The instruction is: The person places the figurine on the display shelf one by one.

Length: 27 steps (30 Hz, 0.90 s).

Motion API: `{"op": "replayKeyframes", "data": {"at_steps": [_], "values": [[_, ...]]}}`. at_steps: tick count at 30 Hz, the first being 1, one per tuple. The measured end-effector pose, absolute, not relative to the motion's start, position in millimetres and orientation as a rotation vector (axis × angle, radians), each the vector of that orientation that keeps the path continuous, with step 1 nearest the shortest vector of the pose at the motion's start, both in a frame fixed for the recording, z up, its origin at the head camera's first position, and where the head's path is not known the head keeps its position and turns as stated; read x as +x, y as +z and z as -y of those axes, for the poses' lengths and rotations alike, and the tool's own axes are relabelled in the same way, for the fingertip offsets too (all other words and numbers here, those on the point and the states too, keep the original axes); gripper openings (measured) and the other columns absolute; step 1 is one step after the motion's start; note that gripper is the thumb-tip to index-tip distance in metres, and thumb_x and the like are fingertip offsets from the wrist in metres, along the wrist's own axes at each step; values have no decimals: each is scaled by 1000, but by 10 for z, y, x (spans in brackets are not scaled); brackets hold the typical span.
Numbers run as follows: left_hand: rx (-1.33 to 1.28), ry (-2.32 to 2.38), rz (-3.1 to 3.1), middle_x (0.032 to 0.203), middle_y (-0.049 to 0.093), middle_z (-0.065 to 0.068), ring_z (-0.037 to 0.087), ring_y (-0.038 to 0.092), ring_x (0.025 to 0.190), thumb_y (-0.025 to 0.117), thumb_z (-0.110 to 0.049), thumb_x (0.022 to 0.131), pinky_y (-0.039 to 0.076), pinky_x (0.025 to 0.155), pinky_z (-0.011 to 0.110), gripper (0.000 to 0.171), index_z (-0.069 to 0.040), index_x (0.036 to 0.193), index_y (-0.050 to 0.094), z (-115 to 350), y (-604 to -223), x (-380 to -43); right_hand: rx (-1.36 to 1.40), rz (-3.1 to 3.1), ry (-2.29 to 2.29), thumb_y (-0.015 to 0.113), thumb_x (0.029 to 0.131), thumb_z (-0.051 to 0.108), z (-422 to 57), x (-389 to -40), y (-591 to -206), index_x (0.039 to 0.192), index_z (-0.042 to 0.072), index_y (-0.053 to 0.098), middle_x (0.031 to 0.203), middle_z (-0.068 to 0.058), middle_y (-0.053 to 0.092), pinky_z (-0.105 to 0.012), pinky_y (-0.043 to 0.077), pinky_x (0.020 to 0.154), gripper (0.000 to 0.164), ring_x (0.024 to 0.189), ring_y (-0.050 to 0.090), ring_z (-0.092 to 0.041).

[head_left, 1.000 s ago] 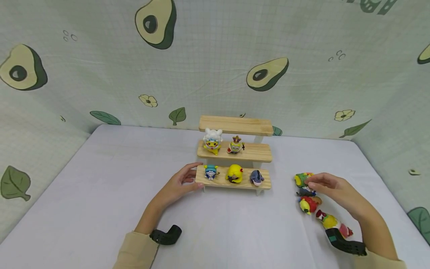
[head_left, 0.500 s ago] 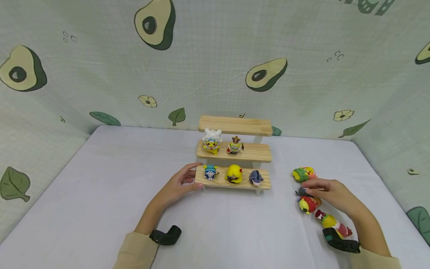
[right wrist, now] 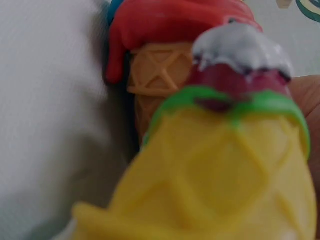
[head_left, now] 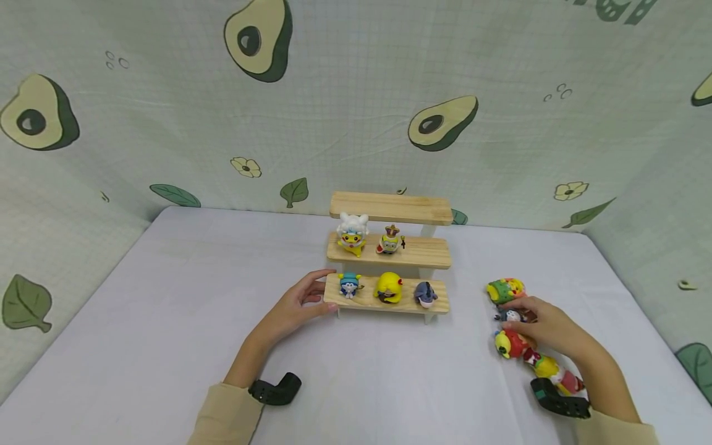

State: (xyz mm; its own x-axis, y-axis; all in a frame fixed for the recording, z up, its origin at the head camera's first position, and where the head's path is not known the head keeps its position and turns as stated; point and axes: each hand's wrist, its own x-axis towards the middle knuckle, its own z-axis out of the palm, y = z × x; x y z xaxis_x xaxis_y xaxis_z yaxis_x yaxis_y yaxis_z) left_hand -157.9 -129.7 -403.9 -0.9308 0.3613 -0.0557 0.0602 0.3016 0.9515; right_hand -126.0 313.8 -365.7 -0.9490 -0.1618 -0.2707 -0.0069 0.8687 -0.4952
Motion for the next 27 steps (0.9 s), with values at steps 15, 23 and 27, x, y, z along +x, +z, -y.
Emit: {"op": "replayKeyframes", "data": {"at_steps": [15,23,27], "values": [[365,1662,-2319,128,56,8,22,53,115,72,-30,81,40,99,42,64,-31,136,41,1296,-4032,-1574,-133,-2693,-783,63,88,30,-3157,-1232,-3614,122,1,55,88,-7,57,-26,37,63,45,71,48,-15],[364,1661,-2315,127,56,8,22,53,115,72,-30,81,40,99,42,63,-32,136,42,1304,-4043,-1579,-107,-2707,-781,64,88,29,-3146,-1230,-3605,120,1,56,80,-4,54,-28,36,64,43,71,49,-15],[357,1655,-2317,128,55,7,22,52,116,72,-31,80,39,101,44,63,-33,135,42,1306,-4042,-1579,-104,-2731,-779,64,87,29,-3134,-1232,-3598,120,1,57,87,-5,54,-29,37,64,43,77,46,-18]]}}
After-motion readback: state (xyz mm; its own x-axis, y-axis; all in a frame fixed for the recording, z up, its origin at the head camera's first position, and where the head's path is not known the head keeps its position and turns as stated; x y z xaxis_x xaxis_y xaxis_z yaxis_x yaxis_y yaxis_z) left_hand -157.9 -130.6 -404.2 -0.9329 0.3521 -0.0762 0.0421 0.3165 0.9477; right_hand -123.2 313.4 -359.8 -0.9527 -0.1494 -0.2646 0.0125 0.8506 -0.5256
